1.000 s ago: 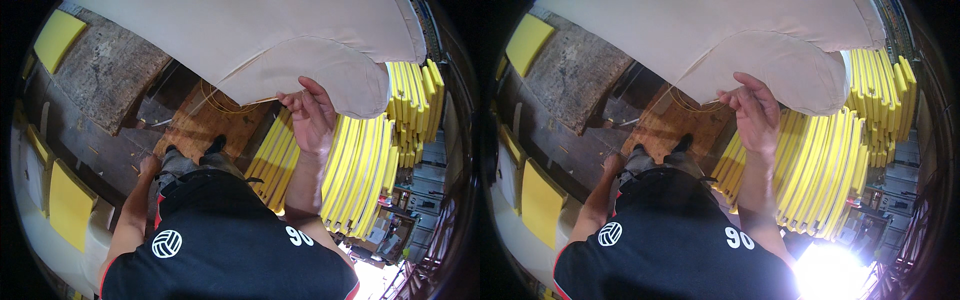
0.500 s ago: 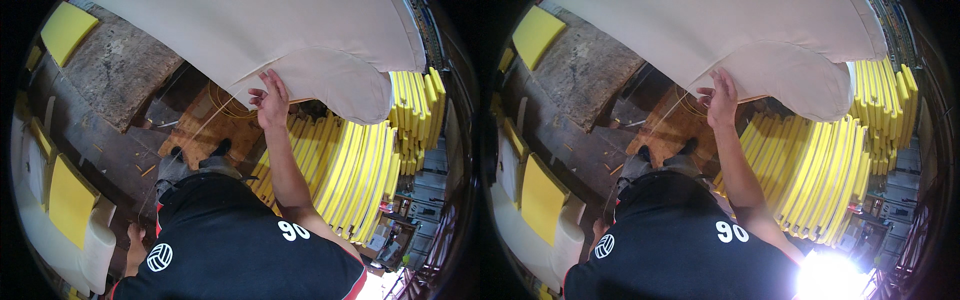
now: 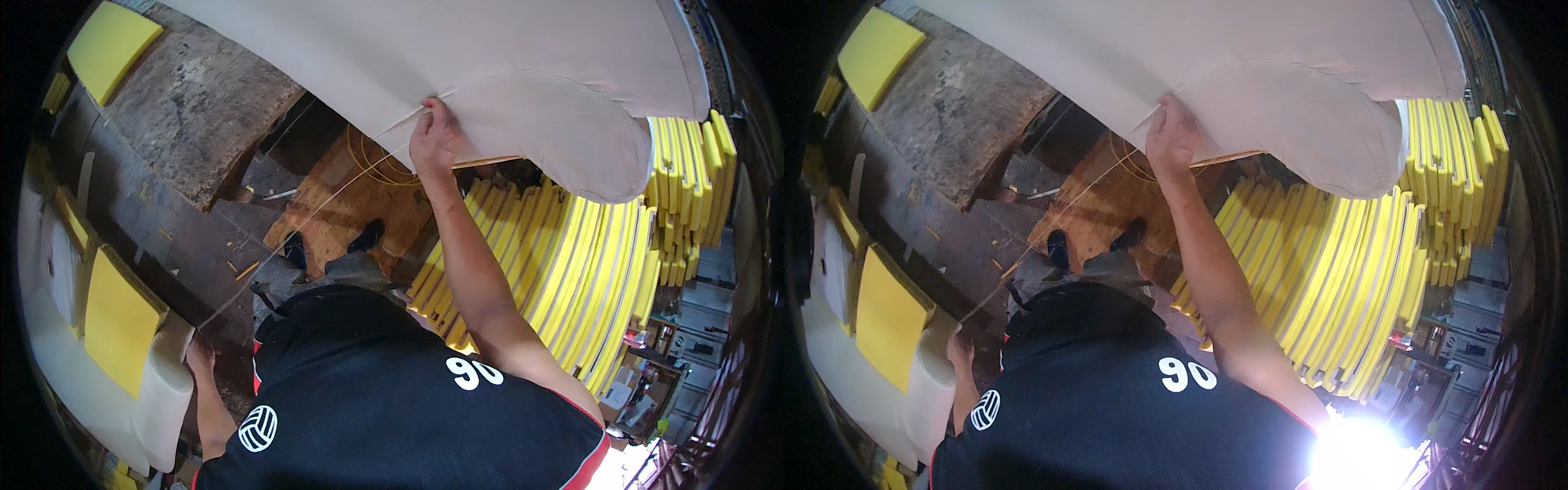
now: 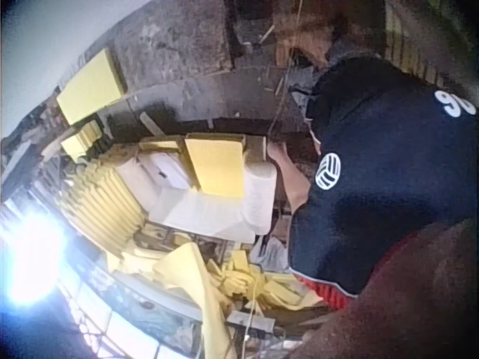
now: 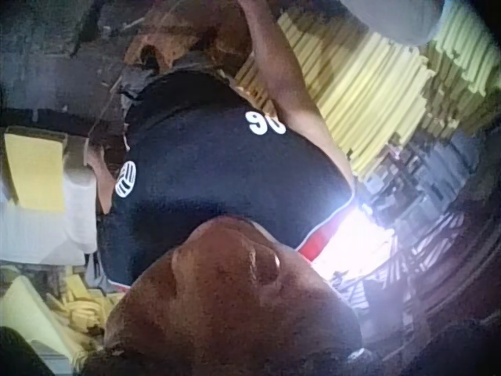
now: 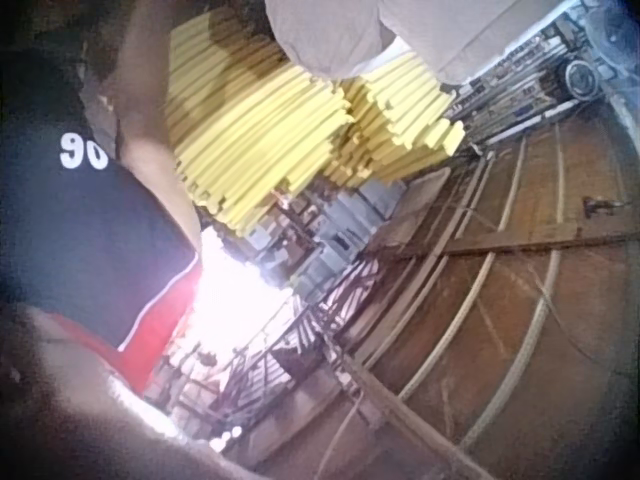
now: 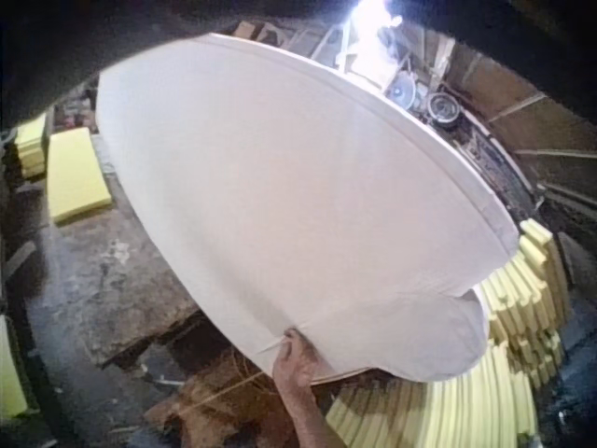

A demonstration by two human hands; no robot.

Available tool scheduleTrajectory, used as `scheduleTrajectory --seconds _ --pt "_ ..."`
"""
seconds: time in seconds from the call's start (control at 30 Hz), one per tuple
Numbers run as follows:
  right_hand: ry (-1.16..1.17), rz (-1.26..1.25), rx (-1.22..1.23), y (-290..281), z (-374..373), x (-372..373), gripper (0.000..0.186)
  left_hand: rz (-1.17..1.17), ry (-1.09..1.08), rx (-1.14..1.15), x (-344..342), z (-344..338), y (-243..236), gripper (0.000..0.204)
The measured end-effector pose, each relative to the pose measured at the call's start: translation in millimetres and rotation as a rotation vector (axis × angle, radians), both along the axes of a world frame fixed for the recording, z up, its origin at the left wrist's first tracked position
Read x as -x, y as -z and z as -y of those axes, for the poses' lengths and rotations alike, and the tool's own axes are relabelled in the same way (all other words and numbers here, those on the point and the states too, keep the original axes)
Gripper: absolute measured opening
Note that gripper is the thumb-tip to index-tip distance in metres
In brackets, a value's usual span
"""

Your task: The person hand-sews a white cushion cover using a needle and thread, stitching along the edge of the cushion. The person works continuously on the seam, pulling the thread through the fabric and adjusting the cover as needed.

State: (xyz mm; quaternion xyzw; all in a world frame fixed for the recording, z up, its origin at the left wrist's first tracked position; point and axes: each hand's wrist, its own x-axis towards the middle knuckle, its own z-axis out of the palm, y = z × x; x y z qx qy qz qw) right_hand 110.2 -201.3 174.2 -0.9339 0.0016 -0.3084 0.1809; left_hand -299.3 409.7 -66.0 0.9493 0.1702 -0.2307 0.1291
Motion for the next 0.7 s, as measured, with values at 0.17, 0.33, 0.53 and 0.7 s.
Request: scheduleTrajectory --seconds 0.17,0.33,0.53,0.7 --pt "-0.074 0.071 -0.037 8 8 0 0.026 0.110 0.100 0.010 -162 52 -22 0.020" --pt "0.079 -0.287 -0.493 24 -2 69 0.030 0.119 0.418 0.052 -267 131 -106 0.017" --pt "-0.162 -0.312 -0.343 -30 -37 138 0.050 0.072 0.962 0.157 -308 252 -217 0.012" --pt "-0.475 -0.460 -0.299 -63 -75 152 0.045 0.243 0.975 0.685 -328 325 -283 0.012"
